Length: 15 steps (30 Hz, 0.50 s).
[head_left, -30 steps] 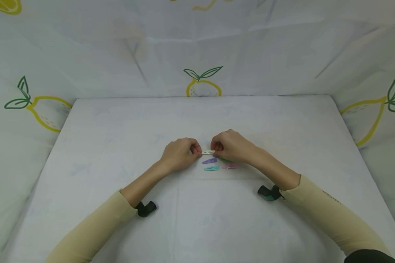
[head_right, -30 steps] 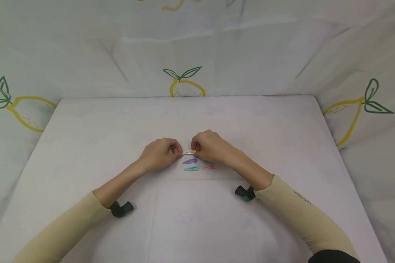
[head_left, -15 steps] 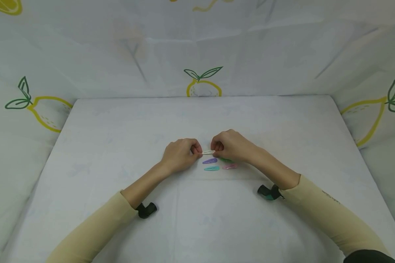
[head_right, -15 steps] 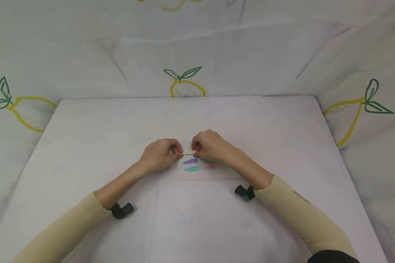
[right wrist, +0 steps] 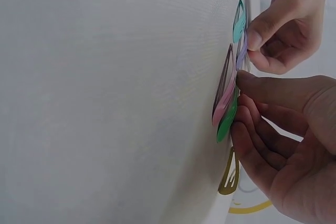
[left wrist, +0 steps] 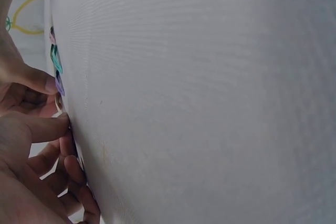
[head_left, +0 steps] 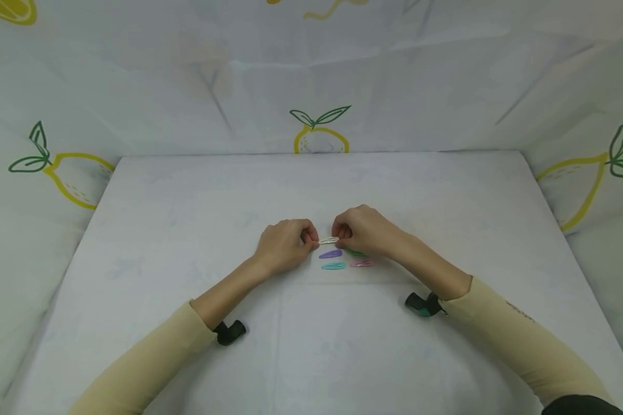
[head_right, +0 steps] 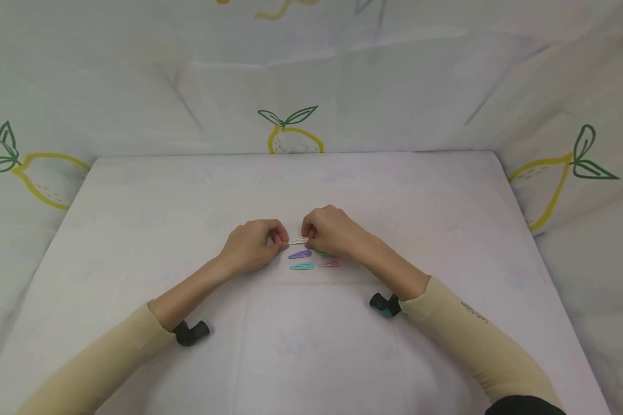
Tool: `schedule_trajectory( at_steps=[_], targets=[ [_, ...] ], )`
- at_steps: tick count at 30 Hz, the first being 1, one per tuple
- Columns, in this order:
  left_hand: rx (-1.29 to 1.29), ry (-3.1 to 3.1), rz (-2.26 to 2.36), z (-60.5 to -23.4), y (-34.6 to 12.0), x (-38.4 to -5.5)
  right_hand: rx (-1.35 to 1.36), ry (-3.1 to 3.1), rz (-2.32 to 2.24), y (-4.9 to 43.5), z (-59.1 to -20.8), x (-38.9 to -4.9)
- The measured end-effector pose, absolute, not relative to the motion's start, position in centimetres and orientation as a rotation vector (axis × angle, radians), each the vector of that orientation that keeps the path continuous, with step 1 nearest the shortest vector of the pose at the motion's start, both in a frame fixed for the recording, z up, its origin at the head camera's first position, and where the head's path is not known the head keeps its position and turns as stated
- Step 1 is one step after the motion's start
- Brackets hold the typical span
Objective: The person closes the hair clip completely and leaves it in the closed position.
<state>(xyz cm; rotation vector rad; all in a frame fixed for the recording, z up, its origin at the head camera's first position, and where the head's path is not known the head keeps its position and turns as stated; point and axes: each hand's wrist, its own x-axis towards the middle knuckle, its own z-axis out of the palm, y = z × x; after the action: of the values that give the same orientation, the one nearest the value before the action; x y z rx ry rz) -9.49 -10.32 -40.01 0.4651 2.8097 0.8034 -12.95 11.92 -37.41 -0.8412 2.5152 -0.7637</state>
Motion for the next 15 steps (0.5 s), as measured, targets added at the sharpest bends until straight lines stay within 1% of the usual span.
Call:
schedule_trajectory(
  at_steps=[15],
  targets=[
    [0.453, 2.772, 0.803, -39.79, -10.34, -9.63, -0.832, 2.543, -0.737, 11.84, -37.53, -12.78]
  ],
)
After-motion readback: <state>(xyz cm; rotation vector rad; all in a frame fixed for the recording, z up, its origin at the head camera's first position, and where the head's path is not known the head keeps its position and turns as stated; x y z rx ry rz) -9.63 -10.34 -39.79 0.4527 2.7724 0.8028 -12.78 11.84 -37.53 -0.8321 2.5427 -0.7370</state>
